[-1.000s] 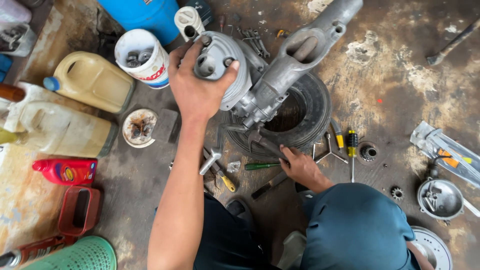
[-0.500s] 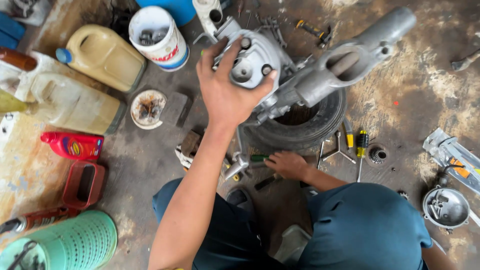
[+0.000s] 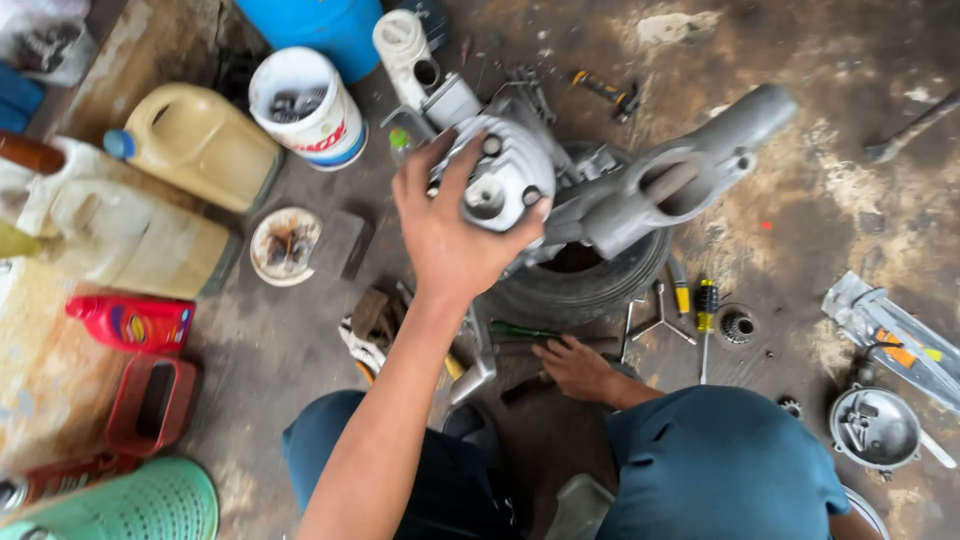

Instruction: The person sits on the floor of a motorcycle repair workshop and cleans a disassembled motorcycle engine cylinder assembly, scrubbing its surfaces with a wire brush and rotating the assembly to reach different sides. They then handle small engine components and reposition the engine on a tire on the floor.

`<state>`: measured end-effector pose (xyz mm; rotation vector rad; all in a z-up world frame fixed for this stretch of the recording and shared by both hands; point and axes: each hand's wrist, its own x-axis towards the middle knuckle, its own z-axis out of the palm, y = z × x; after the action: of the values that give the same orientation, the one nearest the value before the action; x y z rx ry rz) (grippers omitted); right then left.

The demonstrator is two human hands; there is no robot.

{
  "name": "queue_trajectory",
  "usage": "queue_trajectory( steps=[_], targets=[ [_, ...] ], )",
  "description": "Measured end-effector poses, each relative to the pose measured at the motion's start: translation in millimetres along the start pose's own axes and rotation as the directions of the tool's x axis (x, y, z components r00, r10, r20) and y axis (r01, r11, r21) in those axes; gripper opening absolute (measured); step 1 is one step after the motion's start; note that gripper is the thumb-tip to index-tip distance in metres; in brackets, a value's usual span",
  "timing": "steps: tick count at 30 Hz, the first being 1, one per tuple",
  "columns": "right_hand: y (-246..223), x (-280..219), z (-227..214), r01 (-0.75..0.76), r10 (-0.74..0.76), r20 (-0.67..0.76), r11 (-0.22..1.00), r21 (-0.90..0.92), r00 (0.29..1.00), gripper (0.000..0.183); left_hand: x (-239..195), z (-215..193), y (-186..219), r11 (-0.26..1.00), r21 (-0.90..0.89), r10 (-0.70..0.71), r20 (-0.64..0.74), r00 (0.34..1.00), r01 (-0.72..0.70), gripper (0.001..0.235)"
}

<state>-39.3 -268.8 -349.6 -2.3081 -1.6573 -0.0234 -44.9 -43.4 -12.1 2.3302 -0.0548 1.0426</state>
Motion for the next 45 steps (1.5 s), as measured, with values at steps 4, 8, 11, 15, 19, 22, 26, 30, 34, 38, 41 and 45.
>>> queue_trajectory(
  steps=[4, 8, 11, 15, 19, 22, 26, 30, 34, 38, 41, 45],
  targets=[
    [3, -22, 1, -0.032, 0.035, -0.047, 0.997, 0.073, 0.998, 0.041, -1, 3, -4, 1.000, -0.014, -0.027, -0.002, 1.000, 0.027, 0.076],
    [-3, -37, 11, -0.036, 0.051, -0.087, 0.985, 0.170, 0.995, 0.046, -1, 11, -14, 0.989, -0.059, 0.121, -0.188, 0.975, -0.135, 0.071],
    [1, -56, 18, -0.035, 0.062, -0.104, 0.969, 0.245, 0.993, 0.051, 0, 10, -9, 0.990, -0.071, 0.110, -0.179, 0.978, -0.124, 0.070],
    [14, -91, 40, -0.188, 0.256, -0.180, 0.927, 0.325, 0.950, 0.050, -1, 8, -8, 0.991, -0.071, 0.103, -0.176, 0.979, -0.117, 0.071],
    [8, -119, -1, -0.515, 0.550, -0.035, 0.801, 0.303, 0.834, 0.039, -1, 9, -9, 0.991, -0.070, 0.096, -0.196, 0.976, -0.111, 0.072],
    [12, -134, -25, -0.902, 0.877, 0.213, 0.407, 0.146, 0.430, 0.045, -1, 9, -9, 0.993, -0.056, 0.092, -0.203, 0.975, -0.106, 0.072],
    [-14, -131, -105, -0.884, 0.969, 0.028, 0.211, 0.418, 0.244, 0.055, 0, 11, -11, 0.993, -0.069, 0.084, -0.192, 0.978, -0.099, 0.072],
    [-25, -108, -155, -0.510, 0.788, -0.409, 0.612, 0.605, 0.460, 0.035, 3, 16, -15, 0.991, -0.054, 0.106, -0.232, 0.967, -0.121, 0.073],
    [-11, -42, -191, -0.303, 0.628, -0.594, 0.772, 0.559, 0.503, 0.043, 13, 19, -27, 0.993, -0.036, 0.106, -0.222, 0.969, -0.116, 0.074],
    [10, 6, -215, 0.025, 0.494, -0.758, 0.831, 0.555, 0.426, 0.043, 29, 17, -60, 0.994, -0.077, 0.065, -0.186, 0.980, -0.081, 0.067],
    [10, 24, -214, 0.051, 0.536, -0.747, 0.798, 0.600, 0.395, 0.040, 36, 13, -80, 0.993, -0.115, -0.035, -0.112, 0.993, 0.022, 0.066],
    [5, 37, -198, -0.131, 0.638, -0.662, 0.751, 0.647, 0.394, 0.041, 41, 11, -97, 0.990, -0.080, -0.118, -0.067, 0.991, 0.112, 0.068]
  ],
)
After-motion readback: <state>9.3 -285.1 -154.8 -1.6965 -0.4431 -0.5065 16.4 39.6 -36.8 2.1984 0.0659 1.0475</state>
